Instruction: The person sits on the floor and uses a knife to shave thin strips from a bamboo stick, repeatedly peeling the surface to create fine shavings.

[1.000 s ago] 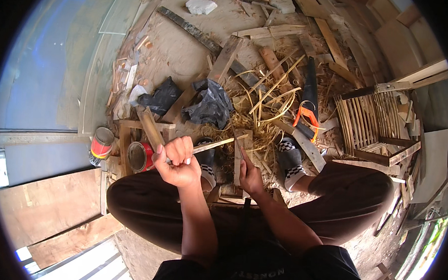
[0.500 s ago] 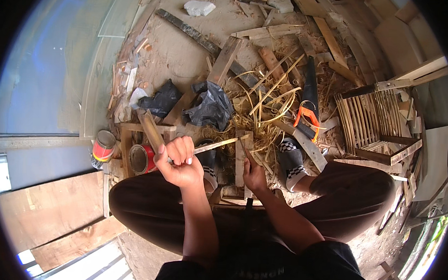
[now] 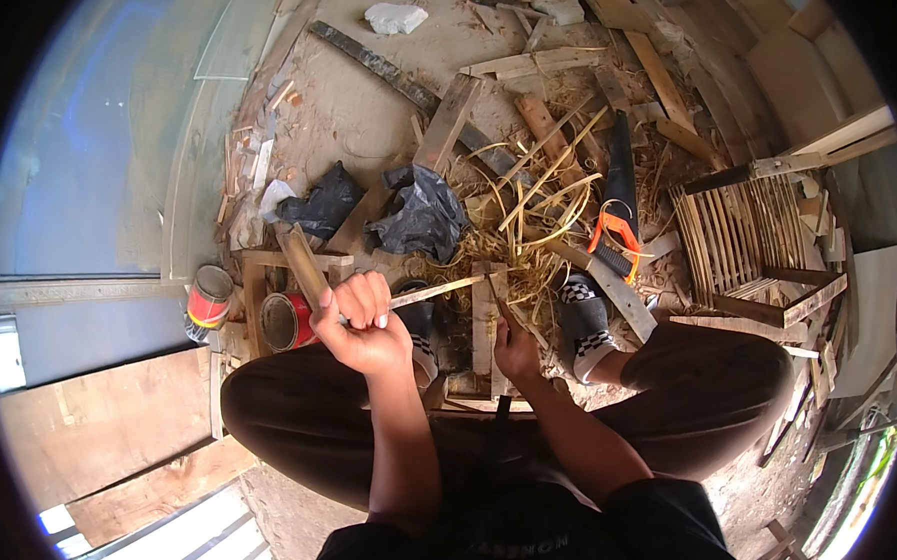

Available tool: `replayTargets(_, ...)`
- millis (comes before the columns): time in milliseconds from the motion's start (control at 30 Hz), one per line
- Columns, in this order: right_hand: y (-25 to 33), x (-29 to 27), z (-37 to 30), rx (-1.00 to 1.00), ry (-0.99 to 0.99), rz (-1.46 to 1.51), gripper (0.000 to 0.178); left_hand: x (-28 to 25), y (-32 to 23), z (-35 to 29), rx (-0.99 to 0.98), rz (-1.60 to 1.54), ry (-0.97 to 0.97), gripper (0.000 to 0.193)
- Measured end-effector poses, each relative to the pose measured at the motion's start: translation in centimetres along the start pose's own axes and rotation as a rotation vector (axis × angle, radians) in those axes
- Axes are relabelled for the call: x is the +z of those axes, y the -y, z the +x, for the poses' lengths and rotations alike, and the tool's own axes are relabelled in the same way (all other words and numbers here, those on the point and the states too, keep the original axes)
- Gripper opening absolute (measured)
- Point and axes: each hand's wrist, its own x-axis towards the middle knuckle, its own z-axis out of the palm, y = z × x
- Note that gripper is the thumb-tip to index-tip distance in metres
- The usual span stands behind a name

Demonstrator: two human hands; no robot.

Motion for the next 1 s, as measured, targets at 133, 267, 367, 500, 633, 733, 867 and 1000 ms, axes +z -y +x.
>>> replayTargets(133, 6.4, -2.6, -0.7, 0.004, 0.138, 0.137, 0.046, 0.5, 0.4, -0.2, 0.053, 0.022, -0.056, 0.048)
replayTargets(267, 8.2, -1.6, -1.0, -0.28, 0.028, 0.297, 0.045, 0.4, 0.3, -0.3, 0.022, 0.057, -0.041, 0.048)
replayTargets(367, 4.7, -0.8, -1.1, -0.086, 0.06, 0.162, 0.044, 0.3, 0.1, 0.2, 0.024, 0.049, -0.091, 0.048)
replayTargets(500, -2.9, 1.0, -0.5, 0.101, -0.07, -0.06, 0.042, 0.5, 0.0, -0.1, 0.039, 0.065, -0.079, 0.048)
replayTargets(633, 3.3, -0.7, -0.6, 0.046, 0.037, 0.147, 0.043, 1.0, 0.4, -0.4, 0.093, 0.055, -0.14, 0.05)
replayTargets(733, 6.2, -1.2, -0.7, -0.061, 0.048, 0.257, 0.043, 1.3, 0.4, -0.1, 0.063, 0.096, -0.169, 0.054)
replayTargets(867, 3.6, 0.0, -0.7, 0.018, 0.043, 0.236, 0.04, 0.9, 0.1, 0.3, 0.076, 0.109, -0.249, 0.057)
replayTargets(1000, 1.8, 0.4, -0.2, 0.052, 0.026, 0.107, 0.046, -0.4, -0.2, 0.5, 0.121, -0.008, -0.243, 0.058)
